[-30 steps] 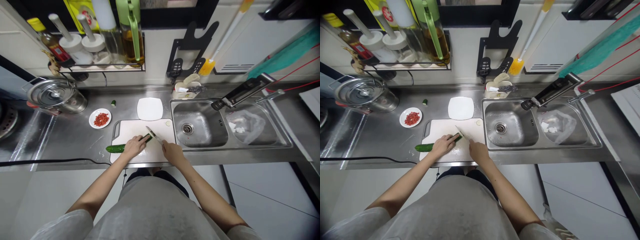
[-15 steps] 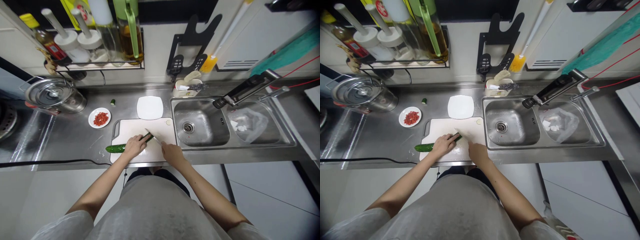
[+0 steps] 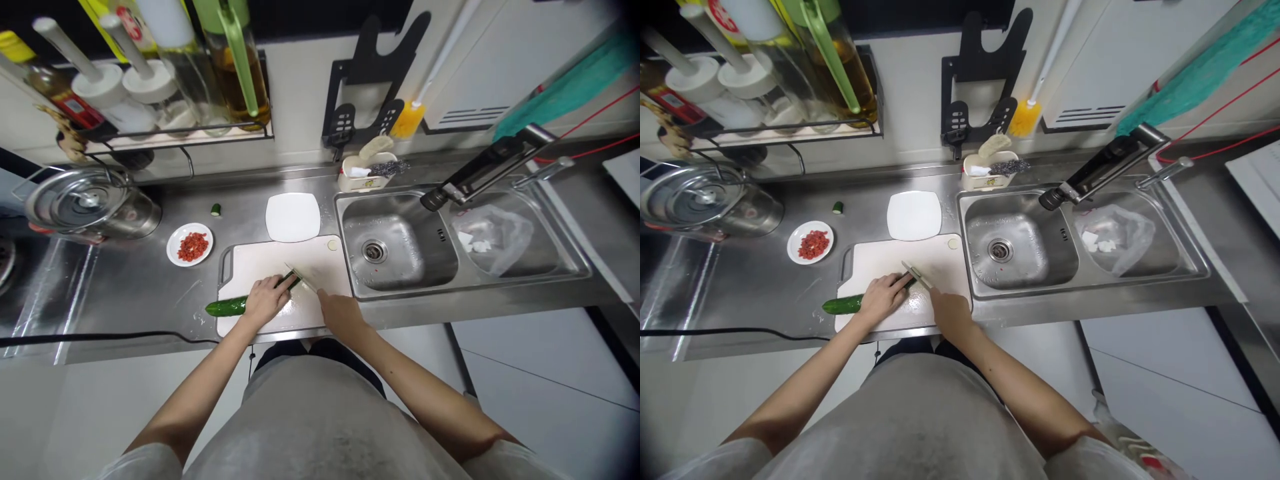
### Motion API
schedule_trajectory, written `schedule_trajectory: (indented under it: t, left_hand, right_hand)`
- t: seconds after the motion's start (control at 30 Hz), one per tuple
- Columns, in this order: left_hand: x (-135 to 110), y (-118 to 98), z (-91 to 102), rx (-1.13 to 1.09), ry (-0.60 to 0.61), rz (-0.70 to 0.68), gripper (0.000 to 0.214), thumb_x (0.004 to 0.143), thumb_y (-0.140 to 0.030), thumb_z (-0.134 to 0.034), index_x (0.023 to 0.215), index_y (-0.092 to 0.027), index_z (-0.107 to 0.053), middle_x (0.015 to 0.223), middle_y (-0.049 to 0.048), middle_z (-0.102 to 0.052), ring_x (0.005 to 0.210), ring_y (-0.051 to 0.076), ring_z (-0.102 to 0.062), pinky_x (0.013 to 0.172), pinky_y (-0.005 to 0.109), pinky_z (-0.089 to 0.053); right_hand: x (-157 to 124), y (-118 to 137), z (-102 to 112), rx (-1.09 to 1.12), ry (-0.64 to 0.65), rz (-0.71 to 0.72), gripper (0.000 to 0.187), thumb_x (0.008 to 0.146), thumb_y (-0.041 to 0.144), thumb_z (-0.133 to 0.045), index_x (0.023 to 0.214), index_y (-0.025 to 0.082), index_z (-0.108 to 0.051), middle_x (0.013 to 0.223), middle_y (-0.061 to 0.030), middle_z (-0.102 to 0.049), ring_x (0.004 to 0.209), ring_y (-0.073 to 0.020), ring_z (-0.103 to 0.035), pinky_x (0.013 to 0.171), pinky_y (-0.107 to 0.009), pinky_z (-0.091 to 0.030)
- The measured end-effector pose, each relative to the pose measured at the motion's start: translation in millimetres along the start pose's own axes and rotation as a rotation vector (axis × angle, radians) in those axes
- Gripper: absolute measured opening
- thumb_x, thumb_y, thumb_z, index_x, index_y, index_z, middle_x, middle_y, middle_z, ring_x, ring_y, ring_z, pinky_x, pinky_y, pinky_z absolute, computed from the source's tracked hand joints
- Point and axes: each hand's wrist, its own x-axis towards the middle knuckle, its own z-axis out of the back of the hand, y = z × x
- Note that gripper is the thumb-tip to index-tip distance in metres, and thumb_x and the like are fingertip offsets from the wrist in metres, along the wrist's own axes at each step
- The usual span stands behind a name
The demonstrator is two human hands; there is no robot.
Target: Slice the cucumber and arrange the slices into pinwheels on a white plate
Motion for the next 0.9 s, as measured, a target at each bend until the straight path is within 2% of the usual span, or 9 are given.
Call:
schedule_trajectory:
  t: [0.23, 0.9]
  left_hand:
    - [0.3, 0.0, -2.6, 0.046, -0.041, -0.014, 0.047, 0.092, -0.032, -0.041, 0.139, -0.036, -0.043, 0.121, 0.0049, -0.058, 0.102, 0.022, -0.056, 0.086, 0.037, -0.038]
    - [-0.2, -3.5, -2.2, 0.086, -0.044, -0.022, 0.046, 0.092, -0.035, -0.041, 0.138, -0.034, -0.045, 0.121, 0.0053, -0.059, 0.101, 0.022, -0.056, 0.084, 0.037, -0.038]
  right_hand:
    - [2.0, 3.1, -1.9, 0.008, -0.030, 0.011, 0.029, 0.090, 0.008, -0.036, 0.113, 0.013, -0.051, 0.086, -0.0142, -0.070, 0.085, -0.0230, -0.069, 0.066, -0.028, -0.049]
    - [6.5, 6.2, -2.6, 0.127, -0.063, 0.024, 0.030, 0.091, 0.008, -0.033, 0.115, 0.009, -0.052, 0.084, -0.0160, -0.068, 0.084, -0.0247, -0.068, 0.066, -0.030, -0.046]
